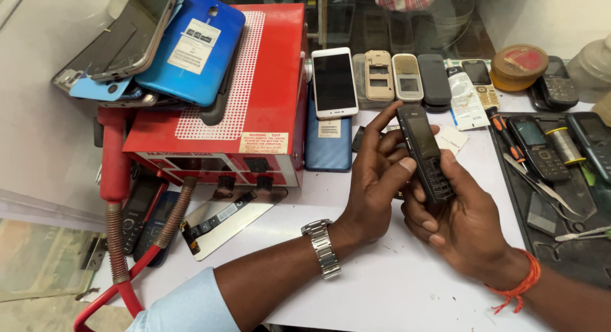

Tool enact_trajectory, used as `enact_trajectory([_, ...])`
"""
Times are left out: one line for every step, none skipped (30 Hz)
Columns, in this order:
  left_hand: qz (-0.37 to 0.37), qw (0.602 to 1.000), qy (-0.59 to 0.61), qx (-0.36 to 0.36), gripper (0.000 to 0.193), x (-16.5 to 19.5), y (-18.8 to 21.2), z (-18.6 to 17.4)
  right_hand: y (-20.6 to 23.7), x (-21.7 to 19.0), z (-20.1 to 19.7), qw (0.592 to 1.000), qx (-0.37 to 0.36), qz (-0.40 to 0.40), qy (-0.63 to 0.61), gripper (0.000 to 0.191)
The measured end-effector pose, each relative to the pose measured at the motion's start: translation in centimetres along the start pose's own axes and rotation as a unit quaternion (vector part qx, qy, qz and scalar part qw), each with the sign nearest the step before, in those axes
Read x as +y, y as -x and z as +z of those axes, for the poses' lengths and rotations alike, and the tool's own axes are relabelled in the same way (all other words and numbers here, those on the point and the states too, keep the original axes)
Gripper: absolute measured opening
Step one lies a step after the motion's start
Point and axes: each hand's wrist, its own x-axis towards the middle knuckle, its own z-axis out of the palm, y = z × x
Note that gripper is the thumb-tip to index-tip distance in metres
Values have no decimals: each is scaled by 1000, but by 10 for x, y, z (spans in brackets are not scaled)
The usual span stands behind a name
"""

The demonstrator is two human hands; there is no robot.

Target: The person uses a blue plastic pry tool to open the back cover of a black feature phone, removes the battery, and reassembles the device. Then the person picks up a red smartphone, removes its back cover, and uses a purple tool to probe the internal components.

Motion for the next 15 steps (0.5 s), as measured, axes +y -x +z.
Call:
enact_trajectory([4, 1000, -3, -5, 76, 1, -2, -2, 0, 0, 0, 1000, 2, 1, 4, 61])
enact_trajectory([6, 1000, -5, -8, 78, 1, -4, -3, 0, -1, 1, 1000, 5, 5, 8, 60])
enact_trajectory([7, 1000, -7, -11, 79, 1, -5, -4, 0, 0, 2, 1000, 7, 7, 4, 59])
enact_trajectory([7, 1000, -11, -7, 80, 0, -6, -6, -1, 0, 3, 1000, 8, 6, 1, 58])
enact_trajectory([9, 1000, -15, -5, 80, 0, -8, -8, -2, -1, 4, 1000, 9, 4, -1, 57])
enact_trajectory([11, 1000, -19, -4, 80, -1, -10, -9, -4, -2, 5, 1000, 22, -7, 16, 52])
enact_trajectory([16, 999, -27, -7, 81, -2, -11, -11, -5, -2, 6, 999, 35, -16, 33, 47])
enact_trajectory([20, 999, -35, -10, 82, -2, -12, -13, -6, -2, 7, 997, 49, -25, 50, 43])
enact_trajectory([24, 999, -42, -13, 83, -2, -13, -15, -6, -3, 8, 993, 66, -43, 91, 40])
enact_trajectory([19, 999, -45, -21, 82, -2, -14, -17, -6, -3, 9, 986, 82, -61, 132, 37])
enact_trajectory([15, 998, -48, -30, 82, -2, -16, -20, -6, -4, 9, 977, 99, -79, 173, 34])
enact_trajectory([11, 998, -50, -38, 82, -1, -17, -22, -6, -6, 10, 973, 103, -76, 192, 35])
enact_trajectory([5, 997, -57, -45, 82, -1, -19, -24, -6, -8, 11, 969, 107, -73, 211, 35])
enact_trajectory([0, 997, -66, -50, 82, -1, -21, -27, -7, -10, 12, 964, 110, -70, 230, 36])
enact_trajectory([-6, 996, -75, -55, 82, 0, -23, -29, -8, -13, 13, 962, 115, -60, 240, 35])
